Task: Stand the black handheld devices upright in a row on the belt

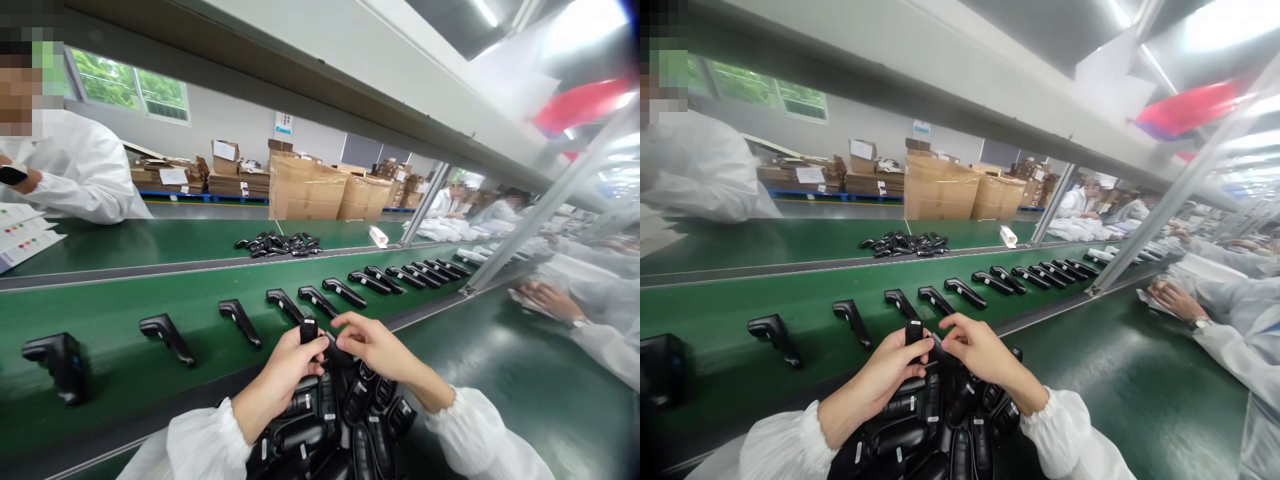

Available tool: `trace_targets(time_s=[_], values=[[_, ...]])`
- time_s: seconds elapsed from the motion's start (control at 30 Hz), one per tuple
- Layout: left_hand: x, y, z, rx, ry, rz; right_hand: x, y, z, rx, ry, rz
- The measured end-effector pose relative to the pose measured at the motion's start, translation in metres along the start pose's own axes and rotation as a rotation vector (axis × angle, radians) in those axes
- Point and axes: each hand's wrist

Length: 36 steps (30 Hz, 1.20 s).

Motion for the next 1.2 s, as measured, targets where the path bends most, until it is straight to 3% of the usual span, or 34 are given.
trace_targets(time_s=[0.1, 0.23, 0.37, 0.5, 0.73, 0.97, 1.2], values=[[0.001, 0.004, 0.001, 0.022, -0.013, 0.095, 0.027, 0.015, 0.026, -0.048, -0.076, 0.116], [-0.003, 0.013, 0.006, 0.009, 0.031, 0.157, 0.059, 0.027, 0.066, -0.374, -0.040, 0.252], [-0.004, 0.020, 0.005, 0.145, 0.070, 0.197, 0.076, 0.026, 0.098, -0.536, -0.040, 0.245], [-0.002, 0.023, 0.002, 0.169, 0.003, 0.187, 0.084, 0.028, 0.115, -0.571, 0.009, 0.238], [-0.001, 0.029, 0.003, 0.313, -0.016, 0.202, 0.072, 0.051, 0.126, -0.691, 0.106, 0.114], [0.000, 0.022, 0.005, 0.357, -0.069, 0.140, 0.092, 0.045, 0.119, -1.107, -0.123, 0.109], [0.001, 0.027, 0.012, 0.295, 0.019, 0.080, 0.100, 0.061, 0.113, -1.190, -0.097, 0.016]])
Point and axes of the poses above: each hand's wrist, its own x-axis towards the middle knuckle, its own y-axis out of the back of the hand, z = x × y, and after that the axes turned 3 degrees about x, right-handed
